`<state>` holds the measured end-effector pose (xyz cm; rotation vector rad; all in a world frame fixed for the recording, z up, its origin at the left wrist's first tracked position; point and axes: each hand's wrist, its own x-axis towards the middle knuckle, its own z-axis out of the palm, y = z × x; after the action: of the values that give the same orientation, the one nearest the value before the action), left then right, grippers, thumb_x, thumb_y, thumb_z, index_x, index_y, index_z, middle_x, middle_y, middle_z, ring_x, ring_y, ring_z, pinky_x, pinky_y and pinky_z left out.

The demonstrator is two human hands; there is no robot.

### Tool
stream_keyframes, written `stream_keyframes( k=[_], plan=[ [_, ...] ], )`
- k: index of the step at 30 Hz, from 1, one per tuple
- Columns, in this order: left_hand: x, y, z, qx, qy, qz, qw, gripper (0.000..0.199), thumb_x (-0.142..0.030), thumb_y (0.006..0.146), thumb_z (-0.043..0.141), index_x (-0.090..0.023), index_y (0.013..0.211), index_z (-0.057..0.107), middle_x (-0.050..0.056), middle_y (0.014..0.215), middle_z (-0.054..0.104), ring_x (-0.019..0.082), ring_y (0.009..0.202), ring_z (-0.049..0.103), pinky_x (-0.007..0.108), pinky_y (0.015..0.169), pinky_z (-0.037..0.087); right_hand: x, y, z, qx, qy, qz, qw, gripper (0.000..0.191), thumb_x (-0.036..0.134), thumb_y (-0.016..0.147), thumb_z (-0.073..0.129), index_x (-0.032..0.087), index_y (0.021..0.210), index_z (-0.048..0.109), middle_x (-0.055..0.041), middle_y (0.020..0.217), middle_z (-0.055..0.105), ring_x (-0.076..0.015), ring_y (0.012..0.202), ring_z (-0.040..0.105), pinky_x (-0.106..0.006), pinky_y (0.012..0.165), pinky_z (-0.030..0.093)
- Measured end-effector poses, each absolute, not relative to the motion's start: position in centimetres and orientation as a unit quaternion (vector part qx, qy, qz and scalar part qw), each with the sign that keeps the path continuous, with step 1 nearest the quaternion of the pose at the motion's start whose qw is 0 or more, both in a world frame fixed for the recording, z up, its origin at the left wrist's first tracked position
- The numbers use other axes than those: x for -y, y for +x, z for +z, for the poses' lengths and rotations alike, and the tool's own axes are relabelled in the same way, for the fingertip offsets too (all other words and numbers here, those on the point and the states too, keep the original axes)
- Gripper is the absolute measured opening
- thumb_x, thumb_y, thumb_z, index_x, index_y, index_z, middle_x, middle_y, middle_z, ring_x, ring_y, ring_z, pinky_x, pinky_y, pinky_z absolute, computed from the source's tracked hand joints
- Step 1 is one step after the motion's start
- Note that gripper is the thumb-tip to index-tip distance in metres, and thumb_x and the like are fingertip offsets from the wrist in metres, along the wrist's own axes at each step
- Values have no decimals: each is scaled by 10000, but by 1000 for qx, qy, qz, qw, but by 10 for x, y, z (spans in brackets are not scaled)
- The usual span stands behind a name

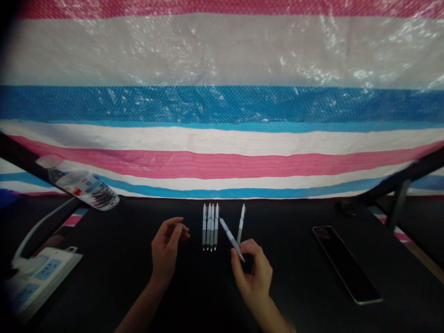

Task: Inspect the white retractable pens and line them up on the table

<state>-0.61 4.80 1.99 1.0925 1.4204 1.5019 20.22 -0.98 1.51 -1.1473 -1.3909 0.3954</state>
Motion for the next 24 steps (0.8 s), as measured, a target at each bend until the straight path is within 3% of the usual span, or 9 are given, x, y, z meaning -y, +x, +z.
stream_keyframes(
  k=[3, 5, 9, 12, 17, 20, 24],
  plan=[
    [-52, -6, 15, -531, 402, 582, 466, 259, -323, 840, 671, -176, 1047, 621, -5, 770, 656, 112, 570, 606, 215, 515, 480, 16, 192, 15, 545, -504, 293, 602, 129, 195, 880, 646, 220, 904, 522, -27, 836, 663, -167, 761, 658, -267, 656, 511],
    [-55, -6, 13, -486, 374, 549, 568, 342, -345, 781, 740, -175, 1055, 626, -11, 770, 643, 97, 531, 589, 196, 467, 448, 17, 185, 16, 501, -505, 397, 579, 162, 267, 888, 656, 217, 852, 506, -26, 811, 674, -169, 754, 676, -271, 669, 519],
    [-58, -9, 15, -403, 332, 473, 710, 326, -362, 687, 833, -145, 869, 673, -15, 664, 619, 74, 488, 556, 165, 449, 410, 18, 170, 15, 405, -472, 587, 518, 323, 401, 843, 715, 212, 779, 461, -18, 714, 675, -161, 676, 667, -268, 623, 523],
    [-59, -15, 18, -400, 342, 468, 709, 294, -333, 658, 866, -136, 787, 690, 0, 671, 650, 58, 485, 539, 154, 461, 402, 18, 163, 10, 340, -418, 706, 459, 362, 448, 802, 748, 199, 840, 489, -25, 712, 690, -164, 641, 668, -255, 557, 519],
    [-61, -22, 17, -392, 353, 455, 717, 310, -320, 642, 883, -126, 840, 745, 50, 759, 715, 88, 579, 588, 168, 537, 445, 23, 158, -4, 268, -332, 829, 361, 504, 549, 809, 697, 138, 1069, 568, -32, 707, 671, -148, 523, 647, -227, 451, 480],
    [-62, -25, 15, -389, 351, 433, 734, 315, -314, 654, 878, -132, 881, 757, 68, 794, 738, 101, 598, 607, 184, 556, 456, 26, 157, -13, 251, -304, 862, 318, 543, 619, 815, 647, 124, 1030, 591, 22, 570, 592, -99, 377, 532, -181, 363, 374],
    [-62, -29, 16, -392, 369, 412, 735, 267, -291, 627, 890, -124, 779, 747, 68, 718, 739, 100, 545, 592, 191, 526, 438, 28, 157, -17, 268, -327, 857, 295, 527, 654, 788, 647, 132, 847, 601, 64, 449, 495, -50, 293, 362, -161, 307, 209]
  ],
)
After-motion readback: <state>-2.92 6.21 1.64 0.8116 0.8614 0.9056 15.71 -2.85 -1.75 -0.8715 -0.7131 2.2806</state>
